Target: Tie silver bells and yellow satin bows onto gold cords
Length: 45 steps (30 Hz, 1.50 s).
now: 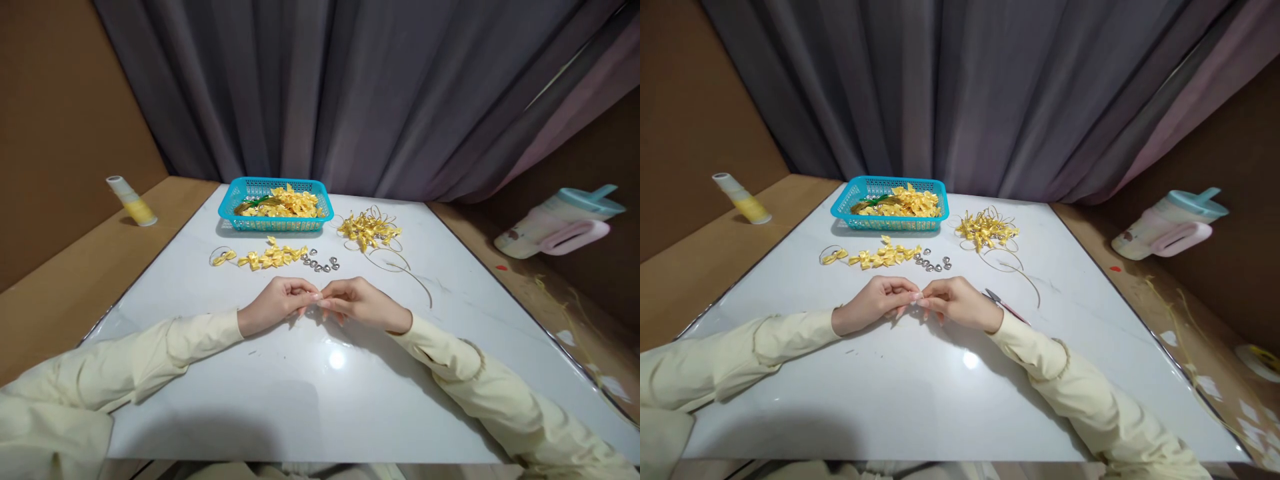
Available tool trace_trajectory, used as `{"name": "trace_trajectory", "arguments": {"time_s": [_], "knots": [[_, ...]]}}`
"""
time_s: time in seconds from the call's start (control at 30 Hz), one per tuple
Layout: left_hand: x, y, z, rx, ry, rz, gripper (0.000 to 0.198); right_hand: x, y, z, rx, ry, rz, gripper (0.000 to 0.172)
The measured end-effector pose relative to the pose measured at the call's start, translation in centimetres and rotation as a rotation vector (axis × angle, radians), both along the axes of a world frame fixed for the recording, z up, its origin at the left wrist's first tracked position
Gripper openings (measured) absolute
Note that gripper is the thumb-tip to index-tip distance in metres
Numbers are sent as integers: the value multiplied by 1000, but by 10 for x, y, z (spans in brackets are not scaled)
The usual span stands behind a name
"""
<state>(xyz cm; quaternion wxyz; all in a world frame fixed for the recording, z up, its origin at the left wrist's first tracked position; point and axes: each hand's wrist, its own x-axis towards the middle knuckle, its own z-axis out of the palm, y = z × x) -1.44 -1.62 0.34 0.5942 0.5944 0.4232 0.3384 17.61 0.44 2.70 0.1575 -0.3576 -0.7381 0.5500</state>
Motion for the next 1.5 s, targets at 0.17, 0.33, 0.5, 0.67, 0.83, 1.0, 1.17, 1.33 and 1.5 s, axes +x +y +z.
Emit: {"name": "trace_trajectory", "arguments": {"time_s": [0.17,0.33,0.5,0.67,0.83,1.0,1.17,1.33,1.5], "knots": [[0,0,1,29,67,18,23,1,-1,-2,59,-44,-5,32],[0,-1,1,66,94,38,23,3,0,1,89,-90,-25,25],[0,0,1,24,68,35,24,5,3,6,103,-185,-33,24],[1,0,1,4,53,28,25,3,2,8,29,-87,-29,43],[1,-4,2,60,51,-51,25,-4,0,4,-105,64,-172,38],[-2,-2,11,89,33,-45,28,4,8,9,-68,139,-297,29],[-7,7,33,114,18,-74,27,7,7,20,-132,278,-195,49],[-8,13,57,148,37,-152,20,-14,0,19,-345,369,48,46],[-19,19,74,154,162,-213,21,-16,8,24,-11,151,25,20]]}}
